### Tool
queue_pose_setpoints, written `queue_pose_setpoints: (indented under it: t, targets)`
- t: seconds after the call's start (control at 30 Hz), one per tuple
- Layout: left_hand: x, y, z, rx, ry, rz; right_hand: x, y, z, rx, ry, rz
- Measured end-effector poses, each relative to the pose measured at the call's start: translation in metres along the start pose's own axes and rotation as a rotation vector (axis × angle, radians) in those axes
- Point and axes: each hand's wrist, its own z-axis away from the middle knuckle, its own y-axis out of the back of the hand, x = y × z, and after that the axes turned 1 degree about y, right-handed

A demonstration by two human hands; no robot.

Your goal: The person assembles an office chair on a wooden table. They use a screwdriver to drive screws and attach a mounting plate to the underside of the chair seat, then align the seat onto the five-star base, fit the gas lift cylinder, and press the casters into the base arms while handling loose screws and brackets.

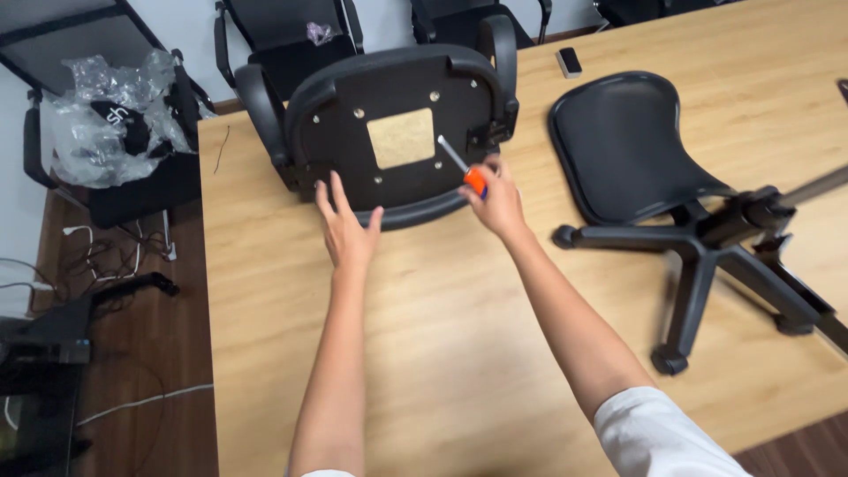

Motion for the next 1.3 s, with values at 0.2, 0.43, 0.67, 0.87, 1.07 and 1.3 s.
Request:
queue_pose_setpoints:
  t: [0.2, 0.43, 0.67, 0.87, 1.07, 1.3]
  targets:
    - [-0.045, -0.089, 0.156, -0.376, 0.169, 0.475, -0.009, -0.015, 0.148, -0.208, -0.129, -0.278]
    - [0.022, -0.045, 0.269, -0.308, 0.363, 0.614, -0.065, 0.017, 0.27, -0.347, -0.158, -0.453]
    - [0.013, 0.001, 0.345, -0.118, 0.37, 0.473, -0.104, 0.063, 0.327, -0.614, -0.16, -0.46]
    - [-0.023, 0.073, 0.397, -0.069, 0.525, -0.003, -0.107, 0.051, 0.375, -0.753, 0.081, -0.329]
    - [-0.092, 0.081, 0.418, -0.289, 0.641, -0.388, -0.112, 0.049, 0.403, -0.921, 0.11, -0.182]
    - [-0.129, 0.065, 0.398, -0.422, 0.581, -0.43, -0.126, 0.034, 0.404, -0.914, -0.043, -0.104]
